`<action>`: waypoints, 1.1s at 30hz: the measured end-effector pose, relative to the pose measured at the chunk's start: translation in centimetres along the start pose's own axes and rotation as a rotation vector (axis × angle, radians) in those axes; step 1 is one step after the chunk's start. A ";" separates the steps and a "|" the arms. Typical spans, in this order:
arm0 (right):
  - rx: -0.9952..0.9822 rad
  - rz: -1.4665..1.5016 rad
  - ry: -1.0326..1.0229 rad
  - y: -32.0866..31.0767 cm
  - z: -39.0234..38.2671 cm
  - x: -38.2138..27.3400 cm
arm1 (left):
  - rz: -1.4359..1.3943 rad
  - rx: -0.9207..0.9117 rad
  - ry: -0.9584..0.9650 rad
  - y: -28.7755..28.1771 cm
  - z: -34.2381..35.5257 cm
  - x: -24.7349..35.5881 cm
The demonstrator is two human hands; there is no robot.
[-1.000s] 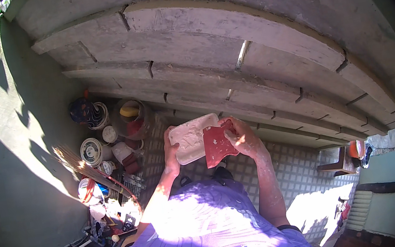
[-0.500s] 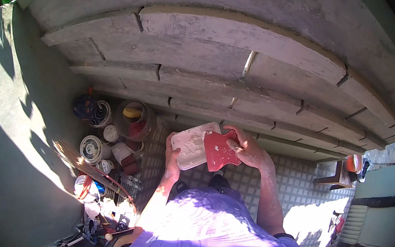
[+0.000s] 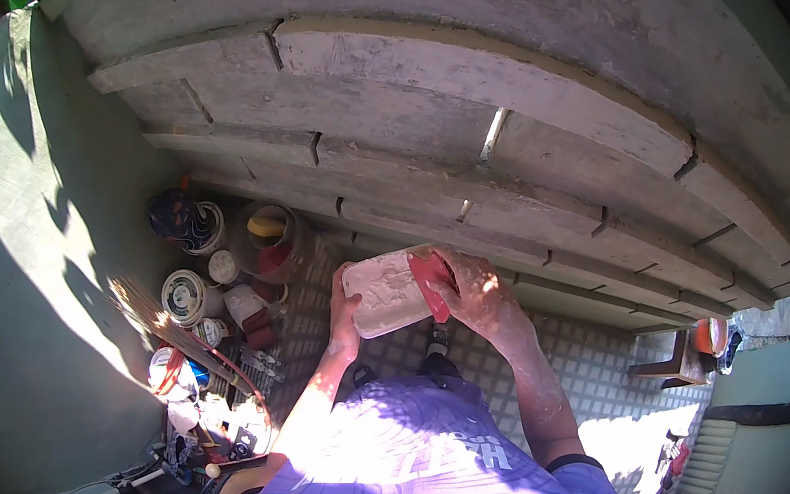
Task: Applying filler material to gaps in a concrete wall using a scraper tool.
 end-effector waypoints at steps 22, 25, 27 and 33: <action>-0.110 0.068 -0.086 0.1 2.6 1.4 | -0.016 0.028 -0.063 2.2 1.6 -3.0; -0.165 0.112 -0.101 1.2 2.1 2.4 | -0.018 0.103 -0.056 2.7 1.8 -2.8; -0.214 0.163 -0.095 1.3 2.3 3.7 | 0.046 0.138 -0.015 2.6 2.0 -2.9; -0.214 0.907 0.317 1.8 2.6 10.9 | -0.126 0.162 -0.114 2.9 1.8 -3.0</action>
Point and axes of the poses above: each hand's wrist, its own z-axis towards the middle knuckle, its own y-axis out of the palm, x = y × z, the point moved 5 cm from there along z, towards the middle knuckle, and after that the axes turned 9 degrees about -z, right-handed, at the moved point
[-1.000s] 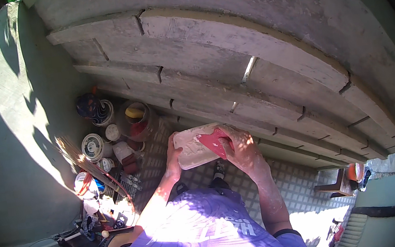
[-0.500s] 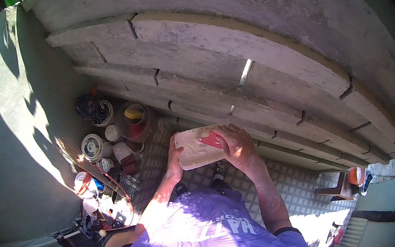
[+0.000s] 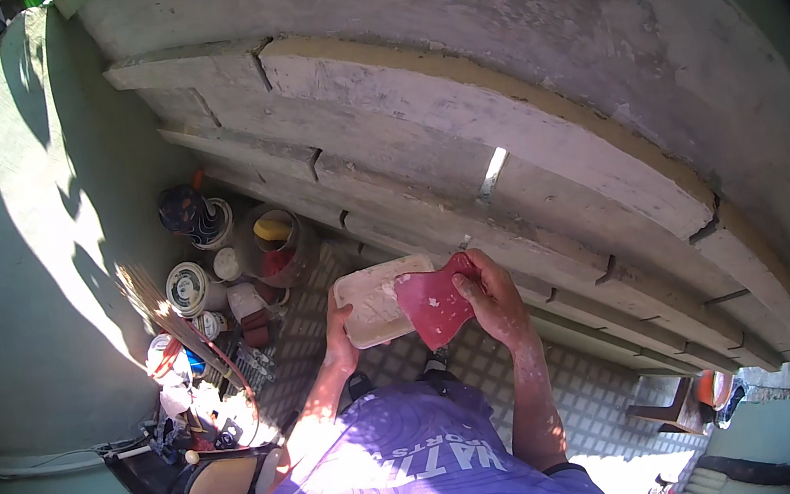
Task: Applying filler material to gaps in a concrete wall using a scraper tool.
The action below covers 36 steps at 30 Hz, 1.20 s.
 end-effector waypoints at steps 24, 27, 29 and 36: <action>0.280 0.701 -0.017 4.6 1.6 -0.5 | -0.232 0.280 0.045 -11.9 -3.1 1.7; 0.532 -0.241 -0.351 4.8 1.8 -7.2 | -0.181 0.229 0.008 -12.5 -2.8 3.8; 0.640 -0.448 -0.437 6.5 2.8 -9.6 | -0.157 0.175 -0.017 -13.3 -2.3 5.0; 0.911 -1.071 -0.605 11.0 12.0 -12.4 | -0.137 0.051 -0.104 -17.3 -2.2 9.5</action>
Point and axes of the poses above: each hand's wrist, its own z-axis towards the middle knuckle, its own y-axis out of the palm, x = y × z, the point moved 5 cm from there along z, towards the middle knuckle, and after that the axes turned 9 degrees about -z, right-handed, at the moved point
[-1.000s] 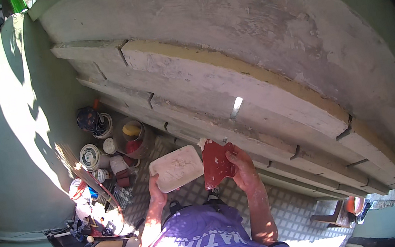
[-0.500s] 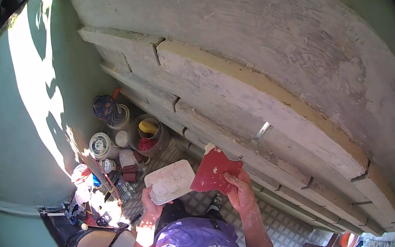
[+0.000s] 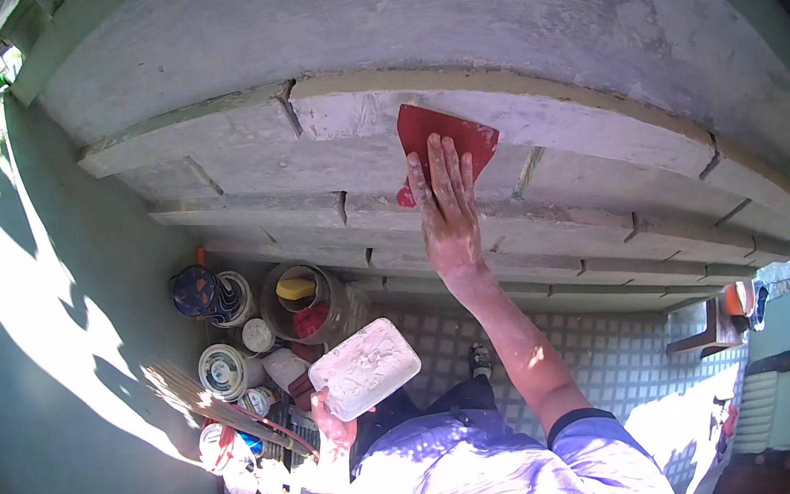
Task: Applying filler material to gaps in a concrete wall using a scraper tool.
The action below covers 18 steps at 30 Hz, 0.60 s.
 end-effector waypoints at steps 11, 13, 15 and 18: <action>0.139 -0.055 0.029 -0.2 -2.3 -5.0 | -0.089 -0.199 -0.023 -19.1 2.3 2.9; 0.202 -0.145 0.061 -0.8 -0.9 -3.7 | -0.102 -0.061 -0.090 -14.0 2.3 4.0; 0.285 -0.139 0.094 -0.3 1.1 -2.9 | -0.111 0.074 -0.122 -10.9 1.1 5.2; 0.134 -0.228 0.137 4.8 0.7 -2.3 | -0.007 -0.069 -0.102 -9.2 1.6 6.1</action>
Point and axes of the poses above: each hand's wrist, its own z-axis towards the middle knuckle, its own y-axis out of the palm, x = y × z, the point moved 5 cm from there along z, towards the middle knuckle, and after that the axes turned 9 degrees about -z, right-handed, at the moved point
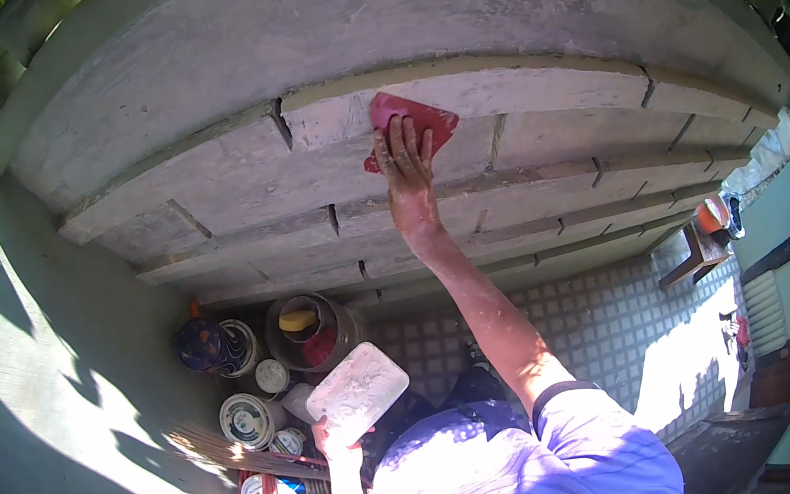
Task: Applying filler material to gaps in a concrete wall using a scraper tool.
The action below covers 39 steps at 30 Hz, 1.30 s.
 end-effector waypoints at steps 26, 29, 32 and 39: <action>0.036 0.190 -0.030 -3.8 2.2 -3.2 | 0.041 0.000 -0.018 -0.9 0.9 0.2; 0.029 0.014 -0.048 -1.9 2.7 -0.6 | 0.038 -0.051 0.008 -0.6 0.9 0.1; -0.115 0.016 -0.146 -0.1 -0.3 -1.2 | 0.058 -0.051 0.041 -0.8 1.1 0.0; 0.039 0.142 -0.157 -5.4 0.0 -0.2 | 0.078 -0.048 0.049 -1.1 1.3 0.2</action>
Point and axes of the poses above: each hand's wrist, its own z-axis towards the middle knuckle, its own y-axis out of the palm, x = y × z, the point moved 5 cm from there along z, towards the middle knuckle, and after that the axes turned 9 degrees about -z, right-handed, at the moved point
